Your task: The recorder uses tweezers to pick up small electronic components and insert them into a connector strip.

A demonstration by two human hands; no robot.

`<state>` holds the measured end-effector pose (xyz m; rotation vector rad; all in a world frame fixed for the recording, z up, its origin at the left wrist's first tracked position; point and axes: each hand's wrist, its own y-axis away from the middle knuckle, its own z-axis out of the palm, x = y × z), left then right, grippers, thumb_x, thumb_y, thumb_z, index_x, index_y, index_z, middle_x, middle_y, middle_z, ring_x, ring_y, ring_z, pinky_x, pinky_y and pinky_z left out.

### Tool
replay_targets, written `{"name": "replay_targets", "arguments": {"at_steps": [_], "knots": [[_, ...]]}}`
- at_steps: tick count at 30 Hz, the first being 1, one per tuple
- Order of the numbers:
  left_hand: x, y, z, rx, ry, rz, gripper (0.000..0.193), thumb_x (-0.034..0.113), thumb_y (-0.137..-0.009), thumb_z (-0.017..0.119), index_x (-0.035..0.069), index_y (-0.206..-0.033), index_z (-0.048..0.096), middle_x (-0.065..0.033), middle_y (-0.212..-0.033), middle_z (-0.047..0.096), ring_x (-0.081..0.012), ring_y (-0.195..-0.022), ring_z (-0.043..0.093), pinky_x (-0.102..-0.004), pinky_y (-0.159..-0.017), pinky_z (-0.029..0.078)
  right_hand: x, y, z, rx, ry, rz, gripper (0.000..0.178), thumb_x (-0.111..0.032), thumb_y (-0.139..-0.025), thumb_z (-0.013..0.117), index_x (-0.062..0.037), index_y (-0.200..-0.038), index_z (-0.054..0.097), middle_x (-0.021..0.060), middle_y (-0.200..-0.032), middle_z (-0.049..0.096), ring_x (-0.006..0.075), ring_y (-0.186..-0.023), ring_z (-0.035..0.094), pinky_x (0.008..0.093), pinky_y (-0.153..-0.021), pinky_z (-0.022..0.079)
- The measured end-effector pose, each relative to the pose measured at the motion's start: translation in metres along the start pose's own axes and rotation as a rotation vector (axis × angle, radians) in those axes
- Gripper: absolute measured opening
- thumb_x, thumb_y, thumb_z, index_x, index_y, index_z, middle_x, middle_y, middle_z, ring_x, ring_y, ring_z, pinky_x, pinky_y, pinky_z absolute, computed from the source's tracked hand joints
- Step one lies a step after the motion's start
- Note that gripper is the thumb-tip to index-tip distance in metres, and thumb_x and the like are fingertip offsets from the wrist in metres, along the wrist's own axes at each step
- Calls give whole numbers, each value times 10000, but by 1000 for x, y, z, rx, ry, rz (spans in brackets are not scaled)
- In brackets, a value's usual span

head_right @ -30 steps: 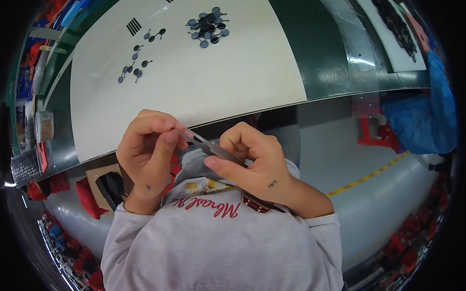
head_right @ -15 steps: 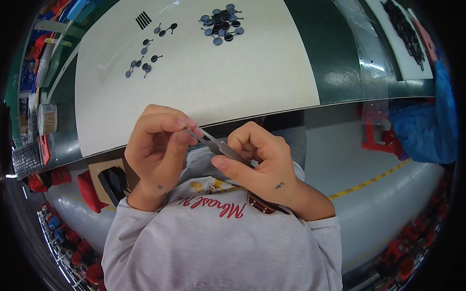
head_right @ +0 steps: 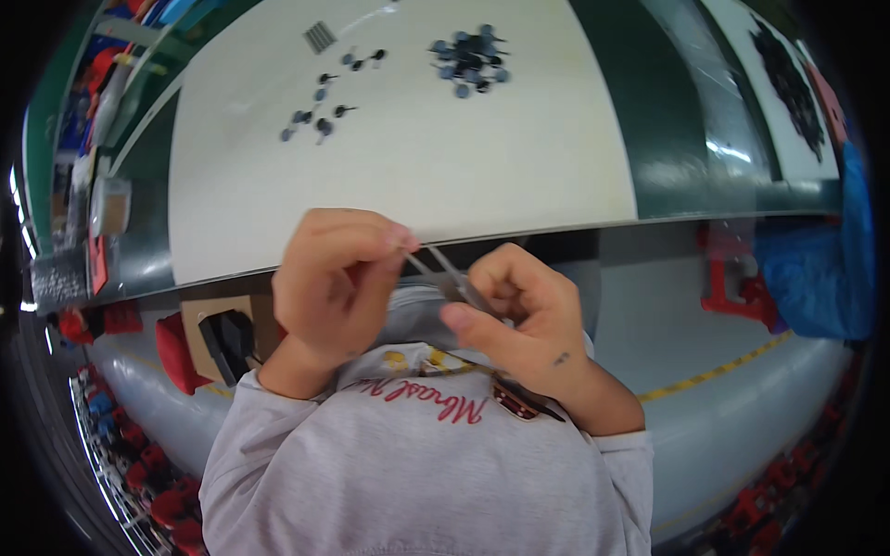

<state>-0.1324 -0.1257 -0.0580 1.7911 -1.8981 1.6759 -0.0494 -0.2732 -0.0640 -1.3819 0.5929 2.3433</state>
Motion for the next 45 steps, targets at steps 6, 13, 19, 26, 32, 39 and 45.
{"name": "replay_targets", "arguments": {"at_steps": [6, 13, 19, 26, 32, 39, 45], "knots": [[-1, 11, 0, -81, 4, -21, 127, 0, -651, 562, 45, -760, 513, -72, -765, 525, -199, -700, 534, -248, -528, 454, 19, 4, 6, 185, 297, -153, 313, -236, -730, 582, -71, -648, 329, -24, -528, 331, 37, -373, 319, 163, -315, 255], [24, 8, -19, 33, 756, -435, 68, 37, -727, 528, 20, -737, 463, -44, -715, 483, -106, -590, 466, -226, -470, 405, 19, -3, 11, 47, 312, -240, 227, -174, -753, 535, -39, -705, 358, 29, -506, 419, 34, -335, 316, 134, -272, 214], [16, 5, -23, -58, 1084, -598, 85, 65, -724, 553, 2, -732, 497, -28, -673, 505, -77, -561, 459, -193, -477, 388, 26, 2, 10, 219, 542, -359, 189, -110, -737, 547, -34, -695, 379, 44, -591, 443, 55, -452, 397, 140, -350, 287], [20, -1, -30, -149, 679, -523, 63, 58, -726, 554, -1, -729, 530, -27, -762, 521, -58, -651, 466, -186, -573, 391, 35, -10, -4, 294, 1105, -1011, 160, -129, -781, 532, -16, -767, 420, 30, -593, 447, 21, -418, 367, 130, -358, 269], [31, -1, -30, -320, 1074, -598, 66, 47, -720, 552, -16, -726, 532, -34, -736, 534, -53, -632, 479, -183, -572, 407, 17, 6, -2, -376, -131, -124, 317, -272, -808, 474, 24, -862, 373, 15, -481, 386, 42, -249, 306, 157, -233, 207], [27, -1, -24, -174, 864, -580, 82, 50, -714, 560, -24, -744, 542, -44, -702, 547, -56, -626, 500, -180, -566, 410, 31, -9, -3, 301, 1153, -1156, 160, -108, -816, 466, 47, -857, 465, 50, -674, 524, 18, -468, 413, 133, -408, 318], [33, -5, -27, -175, 960, -588, 92, 53, -704, 564, -27, -743, 543, -44, -685, 563, -54, -618, 515, -170, -551, 410, 27, 10, 0, 128, 462, -486, 183, -137, -818, 468, 38, -873, 458, 56, -663, 521, 28, -423, 384, 135, -372, 284]]}}
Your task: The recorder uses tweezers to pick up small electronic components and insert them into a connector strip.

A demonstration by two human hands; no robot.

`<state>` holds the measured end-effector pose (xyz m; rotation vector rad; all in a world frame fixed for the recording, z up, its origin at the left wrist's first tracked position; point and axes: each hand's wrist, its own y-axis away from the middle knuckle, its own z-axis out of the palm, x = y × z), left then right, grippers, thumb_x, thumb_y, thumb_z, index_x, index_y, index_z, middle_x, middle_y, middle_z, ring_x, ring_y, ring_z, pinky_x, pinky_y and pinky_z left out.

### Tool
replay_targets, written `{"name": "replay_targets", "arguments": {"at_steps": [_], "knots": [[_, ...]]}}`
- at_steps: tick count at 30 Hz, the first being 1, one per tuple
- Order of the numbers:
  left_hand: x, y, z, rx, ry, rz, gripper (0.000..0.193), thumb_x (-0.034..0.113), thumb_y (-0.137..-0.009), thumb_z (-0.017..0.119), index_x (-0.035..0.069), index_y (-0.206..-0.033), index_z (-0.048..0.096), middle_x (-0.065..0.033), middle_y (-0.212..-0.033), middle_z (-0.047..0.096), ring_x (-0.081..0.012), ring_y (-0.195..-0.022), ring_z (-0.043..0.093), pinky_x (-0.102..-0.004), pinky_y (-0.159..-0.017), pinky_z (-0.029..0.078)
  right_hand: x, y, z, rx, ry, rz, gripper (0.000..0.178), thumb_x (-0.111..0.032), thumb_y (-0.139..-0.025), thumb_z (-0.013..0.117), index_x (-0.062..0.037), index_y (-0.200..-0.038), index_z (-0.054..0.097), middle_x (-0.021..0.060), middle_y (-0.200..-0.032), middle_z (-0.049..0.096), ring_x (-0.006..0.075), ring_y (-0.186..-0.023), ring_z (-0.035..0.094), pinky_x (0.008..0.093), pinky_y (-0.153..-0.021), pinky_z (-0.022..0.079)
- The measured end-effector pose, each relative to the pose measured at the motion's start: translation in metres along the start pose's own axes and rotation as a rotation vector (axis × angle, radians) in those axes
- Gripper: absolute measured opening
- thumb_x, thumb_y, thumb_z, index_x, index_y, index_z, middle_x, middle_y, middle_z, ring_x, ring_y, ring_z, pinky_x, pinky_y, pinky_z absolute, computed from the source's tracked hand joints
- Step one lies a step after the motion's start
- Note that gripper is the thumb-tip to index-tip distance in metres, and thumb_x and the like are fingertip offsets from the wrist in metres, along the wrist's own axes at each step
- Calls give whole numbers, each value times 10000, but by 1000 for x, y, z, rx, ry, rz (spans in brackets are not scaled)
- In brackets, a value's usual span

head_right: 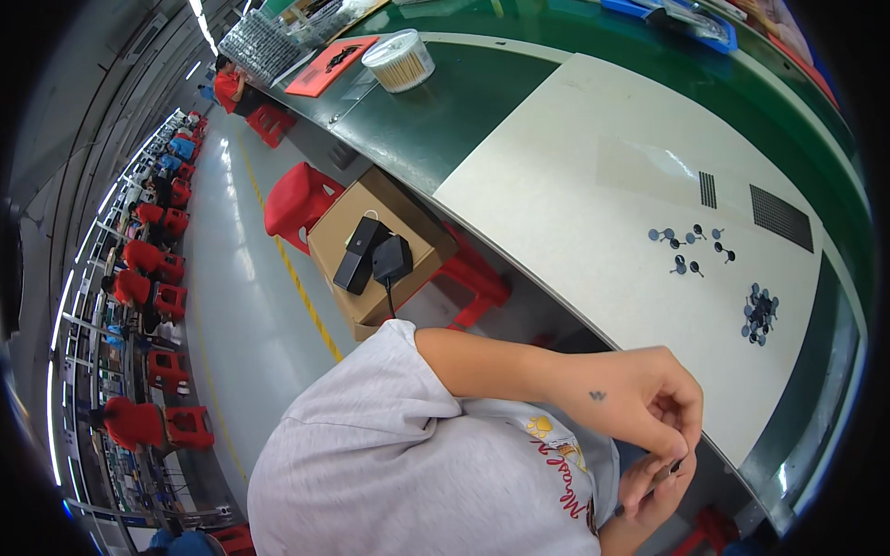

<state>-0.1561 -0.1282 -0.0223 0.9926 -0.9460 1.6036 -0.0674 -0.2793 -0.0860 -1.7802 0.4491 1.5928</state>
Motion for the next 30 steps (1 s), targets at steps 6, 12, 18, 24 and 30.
{"name": "replay_targets", "arguments": {"at_steps": [6, 12, 18, 24, 30], "knots": [[-7, -5, 3, 57, 27, -16, 79, 58, -699, 558, -21, -703, 550, -43, -657, 563, -57, -598, 516, -175, -536, 411, 19, -13, 0, 129, 466, -402, 211, -141, -834, 438, 51, -921, 442, 91, -689, 523, 49, -464, 446, 121, -390, 307], [-1, 0, 2, 86, -36, 3, 95, 65, -676, 558, -29, -686, 553, -48, -632, 557, -67, -571, 500, -187, -527, 406, 2, -17, -3, -602, -1044, 315, 176, -136, -825, 453, 31, -882, 455, 48, -667, 520, 13, -442, 407, 118, -400, 303], [-6, -3, -5, 173, -158, 36, 91, 52, -653, 561, -38, -669, 560, -53, -610, 554, -80, -562, 498, -193, -519, 397, 13, -9, 8, 110, 485, -328, 138, -117, -822, 447, 3, -886, 467, 37, -635, 500, 7, -379, 336, 121, -337, 237], [2, -3, -7, 14, 1, -76, 128, 91, -700, 566, -35, -713, 553, -49, -667, 564, -69, -594, 501, -196, -544, 406, -6, -11, -6, -299, -428, 228, 121, -102, -818, 443, 1, -879, 461, 47, -639, 500, 10, -385, 355, 119, -345, 257], [-9, -5, -6, 129, -181, 31, 118, 84, -696, 565, -34, -705, 558, -46, -654, 564, -69, -592, 494, -197, -537, 405, 10, -16, 0, 41, 664, -540, 148, -154, -843, 412, -6, -850, 421, 34, -565, 460, 13, -307, 309, 137, -285, 223]]}}
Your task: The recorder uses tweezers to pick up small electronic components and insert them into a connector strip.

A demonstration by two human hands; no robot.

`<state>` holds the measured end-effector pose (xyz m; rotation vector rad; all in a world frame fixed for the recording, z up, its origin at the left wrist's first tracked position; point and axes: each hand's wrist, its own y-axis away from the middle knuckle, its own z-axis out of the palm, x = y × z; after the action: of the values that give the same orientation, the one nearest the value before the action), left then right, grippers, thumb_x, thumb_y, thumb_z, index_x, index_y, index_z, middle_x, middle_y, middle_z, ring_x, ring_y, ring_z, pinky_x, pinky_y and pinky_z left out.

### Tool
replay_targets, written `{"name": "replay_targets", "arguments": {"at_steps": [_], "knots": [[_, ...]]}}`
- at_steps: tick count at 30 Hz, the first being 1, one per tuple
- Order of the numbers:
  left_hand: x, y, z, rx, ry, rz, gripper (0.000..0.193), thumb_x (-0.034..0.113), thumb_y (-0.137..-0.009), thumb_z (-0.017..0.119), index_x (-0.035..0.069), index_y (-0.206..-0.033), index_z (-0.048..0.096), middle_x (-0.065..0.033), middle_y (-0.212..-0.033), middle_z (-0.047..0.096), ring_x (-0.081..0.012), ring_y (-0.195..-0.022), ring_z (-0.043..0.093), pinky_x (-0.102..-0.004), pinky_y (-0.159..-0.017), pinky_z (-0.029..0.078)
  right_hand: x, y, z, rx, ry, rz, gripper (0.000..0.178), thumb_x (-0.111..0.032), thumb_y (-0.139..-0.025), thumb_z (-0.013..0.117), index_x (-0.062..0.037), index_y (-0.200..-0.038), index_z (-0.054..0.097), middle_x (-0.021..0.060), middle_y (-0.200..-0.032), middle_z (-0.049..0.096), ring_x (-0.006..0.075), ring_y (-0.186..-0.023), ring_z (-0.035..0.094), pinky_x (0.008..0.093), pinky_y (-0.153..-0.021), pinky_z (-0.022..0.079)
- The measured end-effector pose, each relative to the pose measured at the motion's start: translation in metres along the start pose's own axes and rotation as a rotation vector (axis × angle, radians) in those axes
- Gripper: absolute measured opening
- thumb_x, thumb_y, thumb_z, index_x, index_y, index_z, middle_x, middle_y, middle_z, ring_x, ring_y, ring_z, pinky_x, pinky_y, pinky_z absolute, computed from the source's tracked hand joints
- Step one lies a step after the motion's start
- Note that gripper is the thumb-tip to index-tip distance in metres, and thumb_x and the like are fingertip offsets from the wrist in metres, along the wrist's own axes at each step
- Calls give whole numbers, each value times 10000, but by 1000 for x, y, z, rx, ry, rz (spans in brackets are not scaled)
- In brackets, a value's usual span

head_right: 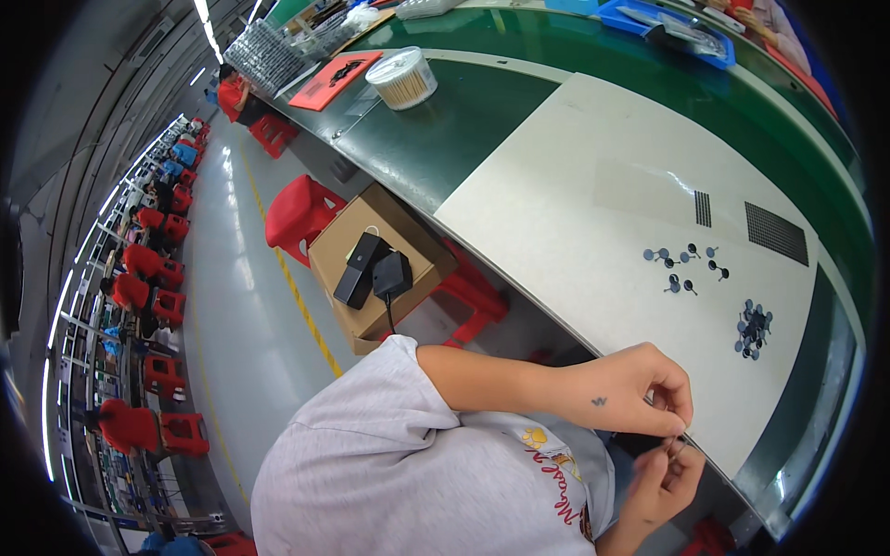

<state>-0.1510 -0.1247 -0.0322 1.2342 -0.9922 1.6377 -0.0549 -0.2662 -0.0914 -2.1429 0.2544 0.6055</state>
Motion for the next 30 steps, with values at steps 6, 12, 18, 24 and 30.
{"name": "replay_targets", "arguments": {"at_steps": [6, 12, 18, 24, 30], "knots": [[9, 0, 2, -45, 42, -60, 112, 72, -666, 561, -38, -688, 566, -53, -640, 561, -82, -573, 488, -204, -525, 400, 0, 6, -10, -248, -1031, 617, 185, -186, -854, 394, -2, -854, 413, 10, -527, 415, 33, -263, 272, 162, -244, 211], [5, -4, 4, -13, -61, 40, 114, 66, -656, 557, -46, -672, 561, -61, -617, 562, -83, -562, 501, -205, -514, 403, -8, 0, -16, -282, -1640, 899, 208, -197, -857, 392, 10, -858, 417, -23, -473, 375, 23, -279, 300, 183, -248, 240], [10, -7, 3, -94, 40, -104, 104, 93, -688, 567, -9, -706, 564, -25, -660, 558, -69, -584, 462, -207, -537, 375, -6, 7, -5, -56, -443, 490, 193, -174, -838, 433, 15, -879, 437, 6, -556, 450, 8, -363, 330, 147, -326, 234], [5, -13, 9, -54, -83, -9, 98, 116, -706, 563, 20, -724, 553, -11, -682, 544, -68, -608, 450, -206, -560, 349, -3, -4, -13, -77, -1016, 637, 163, -156, -833, 433, 6, -844, 435, 35, -552, 468, 21, -349, 332, 158, -318, 252], [25, -18, 18, -40, -162, -34, 63, 88, -706, 555, 27, -717, 544, -10, -689, 512, -74, -618, 437, -217, -598, 351, 3, -12, -5, 142, -162, 76, 164, -173, -818, 458, -11, -816, 433, 49, -505, 452, 30, -316, 343, 160, -287, 243]]}}
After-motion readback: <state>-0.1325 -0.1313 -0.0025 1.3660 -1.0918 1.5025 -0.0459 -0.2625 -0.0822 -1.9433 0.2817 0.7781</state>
